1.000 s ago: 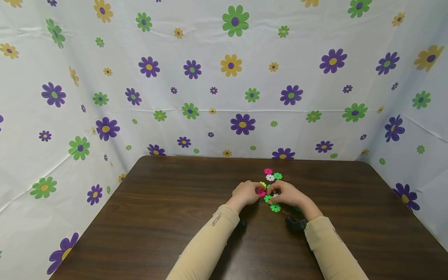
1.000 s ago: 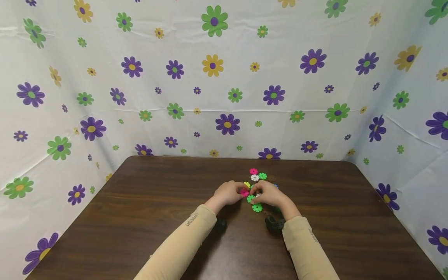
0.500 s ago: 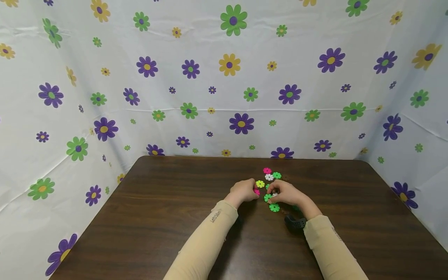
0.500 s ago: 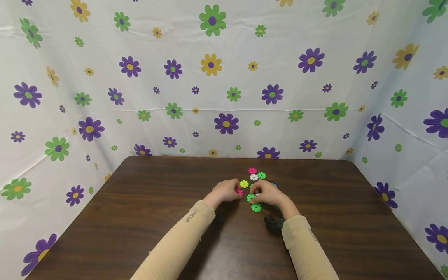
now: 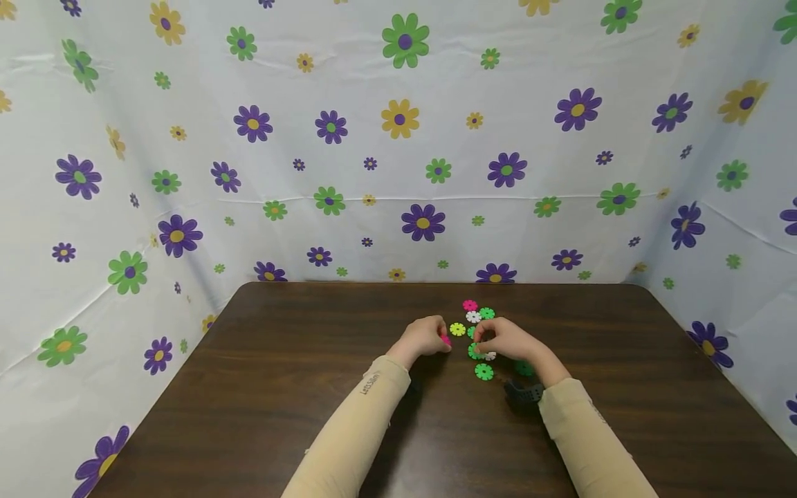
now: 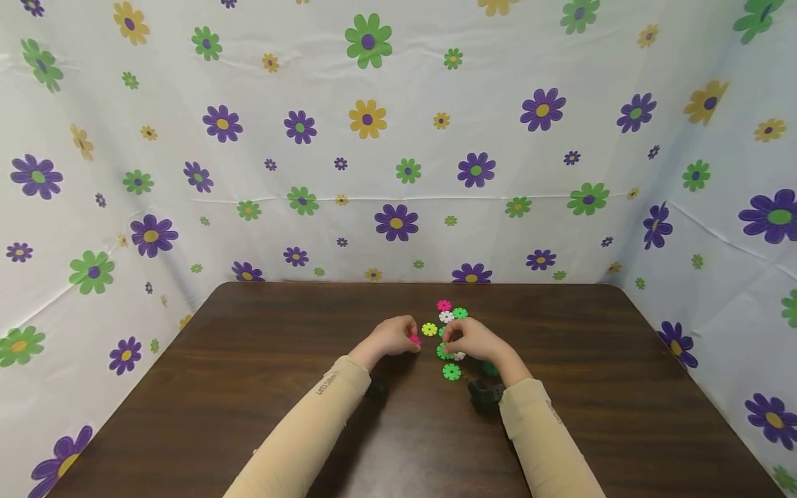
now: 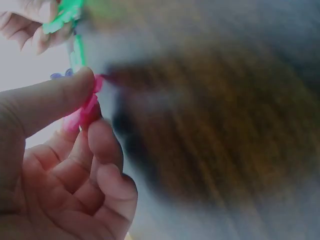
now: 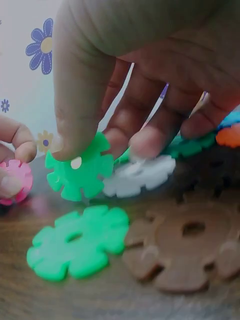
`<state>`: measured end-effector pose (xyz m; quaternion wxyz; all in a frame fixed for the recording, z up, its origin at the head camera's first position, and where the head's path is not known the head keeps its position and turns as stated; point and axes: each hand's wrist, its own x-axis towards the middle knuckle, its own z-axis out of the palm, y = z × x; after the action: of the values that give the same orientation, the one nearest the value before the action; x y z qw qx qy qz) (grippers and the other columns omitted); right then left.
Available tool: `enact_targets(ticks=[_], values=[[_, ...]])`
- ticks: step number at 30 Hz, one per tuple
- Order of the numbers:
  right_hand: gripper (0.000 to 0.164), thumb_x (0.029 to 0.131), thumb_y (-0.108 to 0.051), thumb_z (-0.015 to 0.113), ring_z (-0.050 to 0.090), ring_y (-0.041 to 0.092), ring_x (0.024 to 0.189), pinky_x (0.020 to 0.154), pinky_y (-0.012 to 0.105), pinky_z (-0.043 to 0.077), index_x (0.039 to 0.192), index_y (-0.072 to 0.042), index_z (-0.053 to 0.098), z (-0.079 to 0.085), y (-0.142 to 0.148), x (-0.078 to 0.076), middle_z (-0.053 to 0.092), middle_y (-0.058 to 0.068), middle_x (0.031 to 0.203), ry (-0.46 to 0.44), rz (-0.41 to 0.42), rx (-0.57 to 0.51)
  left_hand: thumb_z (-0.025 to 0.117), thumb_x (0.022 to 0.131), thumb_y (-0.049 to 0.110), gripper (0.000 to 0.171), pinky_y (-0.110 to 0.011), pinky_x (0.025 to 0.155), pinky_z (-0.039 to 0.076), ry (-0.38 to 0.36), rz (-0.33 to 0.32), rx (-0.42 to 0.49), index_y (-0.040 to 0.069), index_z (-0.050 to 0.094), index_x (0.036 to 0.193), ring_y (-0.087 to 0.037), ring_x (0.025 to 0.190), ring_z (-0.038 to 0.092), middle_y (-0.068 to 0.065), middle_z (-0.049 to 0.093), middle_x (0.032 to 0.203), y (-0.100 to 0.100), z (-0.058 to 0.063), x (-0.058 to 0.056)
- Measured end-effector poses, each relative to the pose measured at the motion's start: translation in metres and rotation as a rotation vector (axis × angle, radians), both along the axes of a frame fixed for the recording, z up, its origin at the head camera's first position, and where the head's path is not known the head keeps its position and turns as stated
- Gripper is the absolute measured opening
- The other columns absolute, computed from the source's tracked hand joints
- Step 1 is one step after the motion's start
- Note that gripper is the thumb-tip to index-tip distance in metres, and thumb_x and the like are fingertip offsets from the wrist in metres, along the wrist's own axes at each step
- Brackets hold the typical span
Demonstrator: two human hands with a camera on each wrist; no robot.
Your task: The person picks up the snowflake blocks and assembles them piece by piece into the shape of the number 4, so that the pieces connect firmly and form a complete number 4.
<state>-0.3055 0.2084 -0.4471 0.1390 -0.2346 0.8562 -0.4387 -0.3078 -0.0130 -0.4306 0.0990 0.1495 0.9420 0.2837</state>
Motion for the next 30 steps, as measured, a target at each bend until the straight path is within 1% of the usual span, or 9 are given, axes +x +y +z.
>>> enact_targets(ticks=[3,6,10,14,17,19,22,26,30], values=[[0.011,0.086,-0.008,0.070,0.050,0.018,0.069,0.063,0.034,0.046,0.087,-0.002,0.060,0.005,0.000,-0.003,0.059,0.004,0.079,0.001,0.007,-0.022,0.079,0.080,0.017,0.022,-0.028,0.061,0.042,-0.021,-0.004,0.126,0.011,0.059,0.085,-0.015,0.067,0.051,0.001,0.057,0.076,-0.010,0.001,-0.003],[0.014,0.086,-0.009,0.071,0.052,0.018,0.070,0.065,0.034,0.049,0.088,-0.001,0.060,0.011,0.000,-0.006,0.059,0.005,0.080,0.027,-0.022,-0.042,0.078,0.082,0.017,0.020,-0.028,0.059,0.045,-0.053,0.026,0.285,0.007,0.062,0.087,-0.015,0.065,0.054,-0.001,0.060,0.074,-0.023,0.006,-0.004],[0.014,0.087,-0.011,0.072,0.054,0.024,0.068,0.063,0.040,0.051,0.091,-0.002,0.061,0.022,-0.003,-0.009,0.058,0.008,0.082,0.031,-0.125,-0.098,0.076,0.084,0.017,0.019,-0.032,0.062,0.050,-0.065,0.102,0.484,0.002,0.065,0.088,-0.021,0.065,0.058,-0.010,0.065,0.076,-0.037,0.014,-0.004],[0.017,0.088,-0.012,0.072,0.052,0.023,0.062,0.058,0.039,0.050,0.097,-0.002,0.061,0.032,-0.011,-0.011,0.059,0.011,0.084,0.011,-0.216,-0.218,0.075,0.086,0.020,0.021,-0.039,0.067,0.054,-0.046,0.183,0.614,0.001,0.068,0.088,-0.032,0.072,0.063,-0.016,0.068,0.084,-0.047,0.023,0.000],[0.025,0.088,-0.013,0.072,0.052,0.020,0.062,0.057,0.036,0.050,0.106,0.002,0.062,0.036,-0.022,-0.012,0.062,0.010,0.086,0.008,-0.255,-0.313,0.075,0.086,0.024,0.022,-0.038,0.066,0.054,-0.025,0.229,0.663,0.002,0.069,0.086,-0.035,0.073,0.064,-0.011,0.068,0.083,-0.054,0.028,0.006],[0.030,0.088,-0.013,0.072,0.053,0.021,0.064,0.057,0.036,0.050,0.112,0.003,0.062,0.037,-0.030,-0.013,0.064,0.009,0.087,0.012,-0.267,-0.359,0.075,0.087,0.026,0.024,-0.034,0.062,0.052,-0.016,0.234,0.681,0.002,0.070,0.084,-0.033,0.070,0.064,-0.007,0.067,0.078,-0.058,0.030,0.009],[0.034,0.089,-0.012,0.071,0.057,0.030,0.070,0.063,0.042,0.053,0.118,0.005,0.063,0.037,-0.039,-0.013,0.067,0.009,0.091,0.031,-0.279,-0.394,0.072,0.089,0.027,0.026,-0.034,0.057,0.051,-0.025,0.219,0.706,0.001,0.071,0.085,-0.027,0.064,0.063,-0.002,0.064,0.072,-0.061,0.033,0.013],[0.031,0.090,-0.012,0.070,0.060,0.045,0.081,0.073,0.054,0.053,0.115,0.005,0.065,0.037,-0.048,-0.013,0.068,0.012,0.093,0.063,-0.280,-0.419,0.063,0.096,0.021,0.027,-0.039,0.060,0.051,-0.016,0.188,0.713,-0.005,0.068,0.090,-0.019,0.058,0.059,-0.003,0.061,0.070,-0.064,0.036,0.017],[0.025,0.091,-0.009,0.068,0.063,0.044,0.085,0.079,0.058,0.051,0.112,0.005,0.066,0.035,-0.057,-0.011,0.068,0.011,0.093,0.055,-0.264,-0.462,0.058,0.098,0.017,0.027,-0.043,0.066,0.052,0.019,0.172,0.691,-0.007,0.067,0.090,-0.027,0.064,0.061,-0.006,0.064,0.073,-0.069,0.039,0.020]])
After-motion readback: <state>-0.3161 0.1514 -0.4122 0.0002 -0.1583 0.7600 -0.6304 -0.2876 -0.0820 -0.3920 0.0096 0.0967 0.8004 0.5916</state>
